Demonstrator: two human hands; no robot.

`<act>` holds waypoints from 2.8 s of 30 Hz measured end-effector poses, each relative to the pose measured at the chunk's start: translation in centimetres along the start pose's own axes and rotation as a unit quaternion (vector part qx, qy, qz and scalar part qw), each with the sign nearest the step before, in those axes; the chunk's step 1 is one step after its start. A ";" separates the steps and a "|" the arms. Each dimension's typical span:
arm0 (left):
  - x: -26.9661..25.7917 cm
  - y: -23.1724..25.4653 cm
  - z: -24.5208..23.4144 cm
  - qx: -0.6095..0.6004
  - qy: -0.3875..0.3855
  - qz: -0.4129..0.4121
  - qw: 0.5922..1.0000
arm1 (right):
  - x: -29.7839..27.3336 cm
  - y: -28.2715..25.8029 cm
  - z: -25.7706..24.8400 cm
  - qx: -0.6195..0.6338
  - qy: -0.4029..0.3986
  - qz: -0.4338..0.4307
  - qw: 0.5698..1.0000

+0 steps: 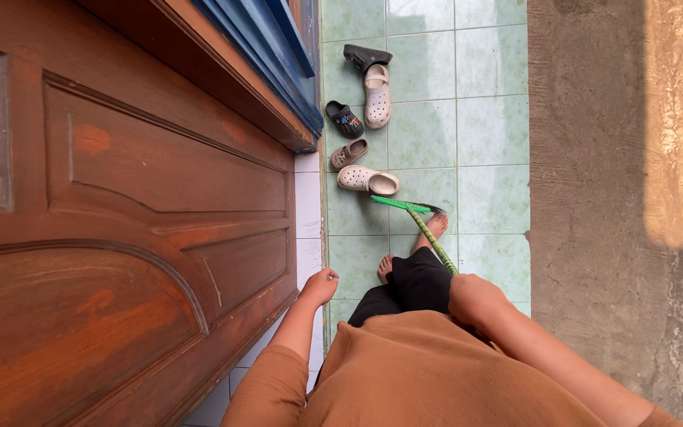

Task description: The person sweeps a tiled floor using a green broom and a dustpan. They gather debris into the dustpan near a doorway, then continue sweeping the area outside the door, moving around several pairs of shoes and a bucket.

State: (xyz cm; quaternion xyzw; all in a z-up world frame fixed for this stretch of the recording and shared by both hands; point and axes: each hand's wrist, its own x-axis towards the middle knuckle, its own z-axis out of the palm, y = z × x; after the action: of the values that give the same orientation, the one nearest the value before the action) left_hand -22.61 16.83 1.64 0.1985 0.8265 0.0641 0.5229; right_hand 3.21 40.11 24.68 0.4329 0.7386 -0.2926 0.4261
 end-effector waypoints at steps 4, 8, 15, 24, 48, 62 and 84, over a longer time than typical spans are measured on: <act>1.7 2.1 -0.5 -0.029 -0.014 0.058 0.998 | -2.0 -0.4 -3.1 -0.022 -0.038 0.009 0.999; 2.3 2.8 0.2 -0.015 -0.015 0.065 0.998 | -3.0 -0.5 -4.2 -0.047 -0.027 -0.010 0.999; 2.5 1.6 0.7 -0.019 -0.010 0.048 0.999 | 1.7 -0.1 -0.1 0.003 -0.036 -0.018 0.999; 2.0 -1.1 -1.2 -0.043 -0.017 -0.001 0.999 | 16.6 -1.8 9.2 0.161 0.145 -0.022 0.976; 25.2 37.0 -25.9 -0.065 -0.015 0.045 0.997 | 48.4 -7.3 -44.0 0.113 0.191 -0.023 0.975; 45.7 56.0 -48.9 -0.025 0.017 0.085 0.996 | 66.5 -3.2 -70.7 -0.061 0.204 -0.063 0.975; 56.7 79.9 -62.7 -0.113 0.026 -0.018 0.993 | 74.2 -8.8 -101.0 0.120 0.125 -0.078 0.982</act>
State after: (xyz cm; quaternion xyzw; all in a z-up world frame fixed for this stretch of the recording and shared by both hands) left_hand -78.76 118.50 7.04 0.1221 0.8308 0.1528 0.5211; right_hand -62.06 145.99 6.74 0.4551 0.7771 -0.3547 0.2514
